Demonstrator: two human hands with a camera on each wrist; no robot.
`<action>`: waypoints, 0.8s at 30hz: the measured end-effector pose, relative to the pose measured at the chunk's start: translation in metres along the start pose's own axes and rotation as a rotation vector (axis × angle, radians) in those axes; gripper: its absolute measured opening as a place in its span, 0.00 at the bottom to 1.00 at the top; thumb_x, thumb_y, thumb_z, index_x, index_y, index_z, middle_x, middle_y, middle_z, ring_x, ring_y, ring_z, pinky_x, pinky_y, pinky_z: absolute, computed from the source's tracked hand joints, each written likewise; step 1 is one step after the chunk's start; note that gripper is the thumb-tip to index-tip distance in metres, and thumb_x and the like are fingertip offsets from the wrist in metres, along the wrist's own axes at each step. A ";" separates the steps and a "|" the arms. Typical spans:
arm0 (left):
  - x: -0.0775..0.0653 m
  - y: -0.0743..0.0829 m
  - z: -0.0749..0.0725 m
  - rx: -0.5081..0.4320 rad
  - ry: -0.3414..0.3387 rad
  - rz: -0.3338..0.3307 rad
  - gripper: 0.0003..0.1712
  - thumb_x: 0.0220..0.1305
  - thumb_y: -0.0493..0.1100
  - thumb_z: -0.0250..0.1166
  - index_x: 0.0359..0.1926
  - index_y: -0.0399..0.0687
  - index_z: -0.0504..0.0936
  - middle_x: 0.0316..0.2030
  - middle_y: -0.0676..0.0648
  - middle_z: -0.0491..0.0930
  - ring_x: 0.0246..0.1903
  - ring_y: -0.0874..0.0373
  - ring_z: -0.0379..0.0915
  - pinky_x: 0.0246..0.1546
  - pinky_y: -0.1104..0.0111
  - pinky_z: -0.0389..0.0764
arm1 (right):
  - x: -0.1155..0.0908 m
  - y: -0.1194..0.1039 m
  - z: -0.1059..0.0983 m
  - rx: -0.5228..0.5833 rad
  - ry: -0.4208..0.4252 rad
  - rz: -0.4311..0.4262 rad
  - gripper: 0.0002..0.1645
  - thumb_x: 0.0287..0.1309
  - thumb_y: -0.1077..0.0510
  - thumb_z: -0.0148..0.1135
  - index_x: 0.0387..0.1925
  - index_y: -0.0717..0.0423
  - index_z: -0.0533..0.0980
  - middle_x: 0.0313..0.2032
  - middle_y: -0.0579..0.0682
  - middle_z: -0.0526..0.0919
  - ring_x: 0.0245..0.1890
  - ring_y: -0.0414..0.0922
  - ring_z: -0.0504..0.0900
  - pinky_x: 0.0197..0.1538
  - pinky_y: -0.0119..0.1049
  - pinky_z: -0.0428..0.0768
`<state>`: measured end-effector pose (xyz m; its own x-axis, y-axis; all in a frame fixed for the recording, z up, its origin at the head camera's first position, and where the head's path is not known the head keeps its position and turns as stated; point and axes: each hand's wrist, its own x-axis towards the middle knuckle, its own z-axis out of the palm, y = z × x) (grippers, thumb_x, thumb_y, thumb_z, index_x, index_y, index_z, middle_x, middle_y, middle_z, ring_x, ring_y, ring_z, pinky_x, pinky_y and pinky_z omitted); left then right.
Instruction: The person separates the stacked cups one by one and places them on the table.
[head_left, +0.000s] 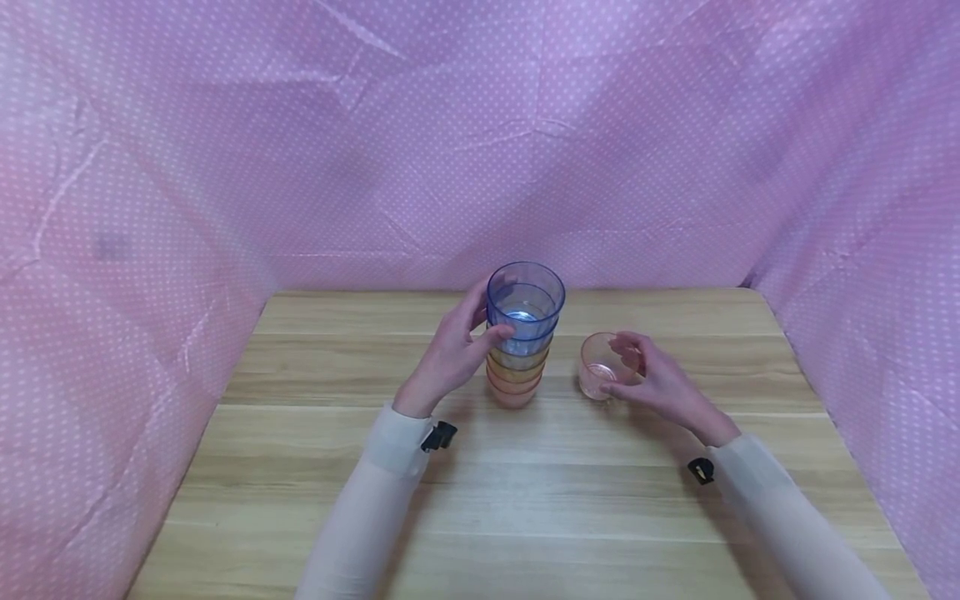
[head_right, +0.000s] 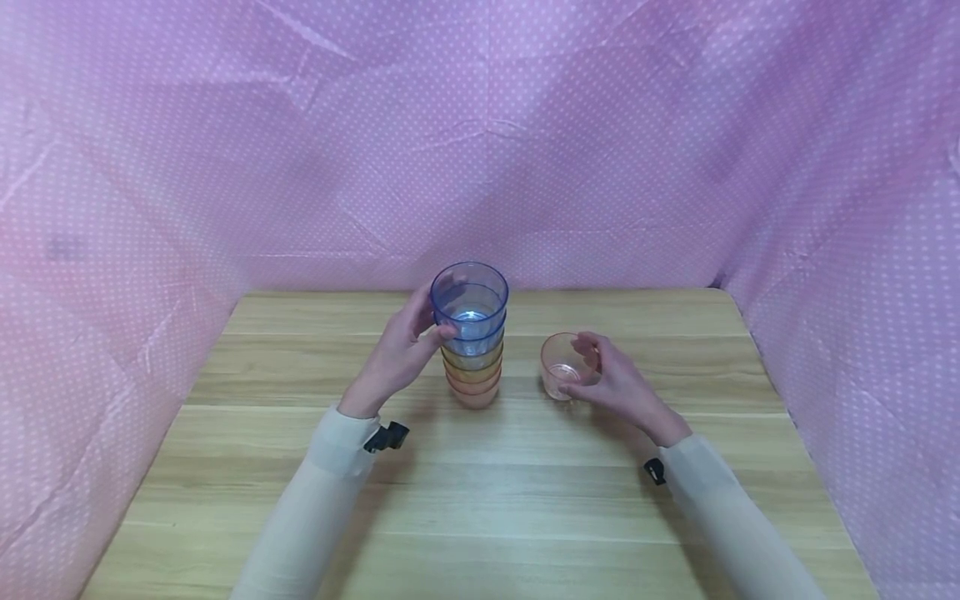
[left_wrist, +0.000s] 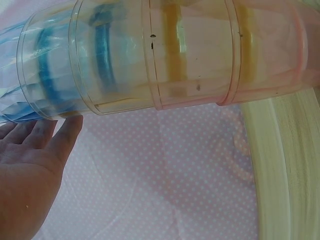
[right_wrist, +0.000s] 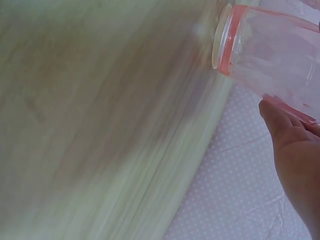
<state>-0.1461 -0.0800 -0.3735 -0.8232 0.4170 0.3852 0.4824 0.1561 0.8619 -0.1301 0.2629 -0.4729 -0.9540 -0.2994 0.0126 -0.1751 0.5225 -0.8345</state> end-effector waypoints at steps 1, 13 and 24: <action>0.000 0.000 0.000 -0.001 0.001 0.005 0.55 0.63 0.72 0.57 0.78 0.41 0.60 0.72 0.40 0.69 0.69 0.44 0.70 0.71 0.54 0.72 | 0.000 0.000 0.000 0.004 -0.005 0.003 0.54 0.54 0.55 0.82 0.72 0.68 0.59 0.68 0.68 0.72 0.68 0.68 0.70 0.70 0.58 0.70; 0.000 -0.001 0.000 0.008 0.008 0.005 0.58 0.61 0.76 0.56 0.78 0.38 0.60 0.71 0.38 0.70 0.68 0.44 0.70 0.72 0.57 0.71 | 0.000 0.003 0.003 -0.039 -0.004 -0.043 0.58 0.52 0.55 0.82 0.74 0.69 0.57 0.68 0.68 0.72 0.67 0.66 0.72 0.71 0.61 0.69; 0.000 -0.001 0.001 0.004 0.005 0.002 0.55 0.62 0.74 0.56 0.78 0.42 0.60 0.72 0.40 0.69 0.69 0.45 0.69 0.71 0.53 0.72 | -0.006 -0.007 0.001 -0.083 0.036 0.004 0.60 0.61 0.47 0.75 0.81 0.60 0.50 0.78 0.63 0.57 0.71 0.74 0.62 0.70 0.71 0.65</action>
<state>-0.1460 -0.0798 -0.3746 -0.8240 0.4125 0.3884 0.4848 0.1587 0.8601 -0.1234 0.2607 -0.4677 -0.9627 -0.2688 0.0306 -0.1894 0.5888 -0.7858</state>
